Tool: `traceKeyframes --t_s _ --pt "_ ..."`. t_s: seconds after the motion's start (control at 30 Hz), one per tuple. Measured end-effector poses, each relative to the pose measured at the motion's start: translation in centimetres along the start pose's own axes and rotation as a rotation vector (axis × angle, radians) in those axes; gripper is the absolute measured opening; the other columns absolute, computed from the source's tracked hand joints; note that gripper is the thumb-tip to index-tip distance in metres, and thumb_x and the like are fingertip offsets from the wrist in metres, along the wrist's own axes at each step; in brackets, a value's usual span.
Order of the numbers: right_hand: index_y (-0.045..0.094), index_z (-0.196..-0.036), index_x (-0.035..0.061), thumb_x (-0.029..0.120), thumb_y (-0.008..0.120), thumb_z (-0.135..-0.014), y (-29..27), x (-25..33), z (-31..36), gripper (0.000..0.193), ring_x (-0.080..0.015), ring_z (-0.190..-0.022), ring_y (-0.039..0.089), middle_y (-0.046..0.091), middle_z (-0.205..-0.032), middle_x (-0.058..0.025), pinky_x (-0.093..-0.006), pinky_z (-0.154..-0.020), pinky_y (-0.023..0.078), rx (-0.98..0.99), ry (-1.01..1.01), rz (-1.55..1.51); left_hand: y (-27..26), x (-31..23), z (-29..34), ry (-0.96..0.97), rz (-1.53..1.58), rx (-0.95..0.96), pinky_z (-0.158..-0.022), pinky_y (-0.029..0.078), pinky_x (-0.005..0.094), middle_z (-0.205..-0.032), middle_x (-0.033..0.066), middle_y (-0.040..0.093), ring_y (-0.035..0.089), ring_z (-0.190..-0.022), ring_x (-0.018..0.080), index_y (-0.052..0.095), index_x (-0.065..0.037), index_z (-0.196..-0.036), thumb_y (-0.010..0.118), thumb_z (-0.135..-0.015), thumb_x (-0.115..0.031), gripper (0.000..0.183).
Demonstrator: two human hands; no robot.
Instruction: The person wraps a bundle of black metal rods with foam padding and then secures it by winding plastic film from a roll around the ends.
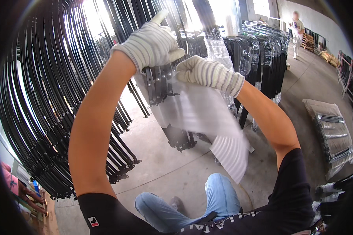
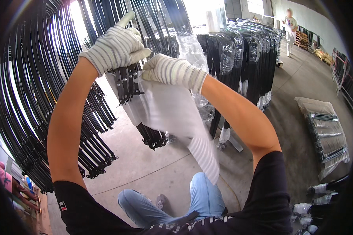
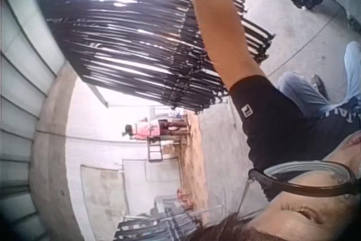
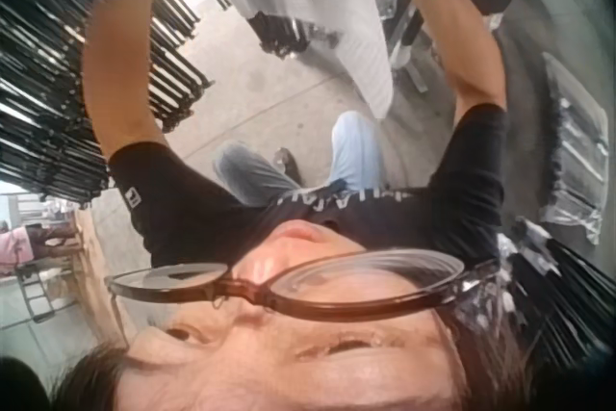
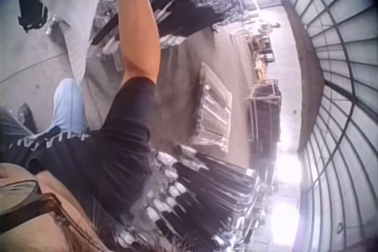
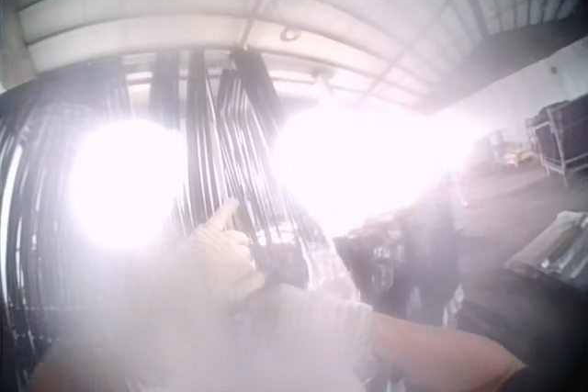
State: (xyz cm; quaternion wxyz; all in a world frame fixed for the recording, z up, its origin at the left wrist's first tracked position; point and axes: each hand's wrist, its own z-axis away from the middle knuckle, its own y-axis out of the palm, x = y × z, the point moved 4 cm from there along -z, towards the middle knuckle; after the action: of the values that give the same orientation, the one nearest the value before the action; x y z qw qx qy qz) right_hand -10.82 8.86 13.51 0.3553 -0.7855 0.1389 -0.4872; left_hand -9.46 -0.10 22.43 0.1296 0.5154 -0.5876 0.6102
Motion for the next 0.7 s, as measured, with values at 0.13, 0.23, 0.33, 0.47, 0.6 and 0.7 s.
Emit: traceKeyframes --t_s 0.13,0.23,0.33,0.47,0.6,0.7 --pt "0.062 -0.085 0.0030 0.021 0.056 -0.080 1.3 1.3 -0.5 0.019 -0.0104 -0.059 0.044 0.046 -0.064 -0.0027 -0.0296 -0.059 0.043 0.148 0.111 -0.062 1.2 1.2 0.3 0.061 0.036 -0.181 -0.108 0.010 0.0422 -0.042 0.0013 0.043 0.052 -0.052 0.0130 0.050 -0.009 -0.044 0.044 -0.088 -0.031 0.049" --pt "0.062 -0.087 0.0020 0.027 0.066 -0.072 0.3 1.2 -1.1 0.029 -0.0121 -0.066 0.054 0.059 -0.071 -0.0069 -0.0264 -0.064 0.047 0.078 0.142 -0.131 1.3 1.3 0.5 0.110 0.109 -0.338 -0.108 0.011 0.0419 -0.048 -0.0013 0.048 0.054 -0.066 0.0117 0.053 -0.011 -0.047 0.047 -0.086 -0.032 0.045" --pt "0.063 -0.090 0.0036 0.032 0.071 -0.067 -1.0 0.7 -1.8 0.038 -0.0158 -0.075 0.058 0.063 -0.079 -0.0107 -0.0248 -0.071 0.048 0.029 0.077 -0.237 1.2 1.4 0.6 0.110 0.161 -0.376 -0.109 0.011 0.0409 -0.058 -0.0032 0.054 0.055 -0.079 0.0107 0.059 -0.012 -0.055 0.051 -0.084 -0.028 0.034" --pt "0.052 -0.076 -0.0016 0.015 0.056 -0.079 -1.9 0.8 -1.6 0.017 -0.0179 -0.061 0.053 0.053 -0.071 -0.0088 -0.0286 -0.060 0.048 0.106 0.017 -0.892 0.0 1.1 1.2 0.077 0.257 -0.377 -0.109 0.012 0.0396 -0.075 0.0007 0.060 0.055 -0.091 0.0118 0.063 -0.011 -0.072 0.051 -0.085 -0.026 0.023" --pt "0.052 -0.073 -0.0005 0.014 0.054 -0.082 -1.7 1.3 -3.0 0.017 -0.0162 -0.060 0.053 0.053 -0.067 -0.0071 -0.0275 -0.064 0.047 0.349 0.376 -1.779 -0.9 0.7 2.5 0.123 0.325 -0.575 -0.108 0.014 0.0395 -0.090 0.0055 0.062 0.050 -0.105 0.0142 0.064 -0.009 -0.086 0.051 -0.085 -0.028 0.023" --pt "0.058 -0.077 0.0004 0.014 0.058 -0.080 -2.1 3.2 -0.7 0.014 -0.0146 -0.067 0.056 0.059 -0.074 -0.0082 -0.0281 -0.066 0.048 0.159 0.008 -1.224 -1.4 -0.5 5.8 -0.198 0.295 -0.694 -0.104 0.023 0.0412 -0.115 0.0155 0.050 0.046 -0.111 0.0257 0.052 -0.008 -0.111 0.055 -0.082 -0.033 0.039"
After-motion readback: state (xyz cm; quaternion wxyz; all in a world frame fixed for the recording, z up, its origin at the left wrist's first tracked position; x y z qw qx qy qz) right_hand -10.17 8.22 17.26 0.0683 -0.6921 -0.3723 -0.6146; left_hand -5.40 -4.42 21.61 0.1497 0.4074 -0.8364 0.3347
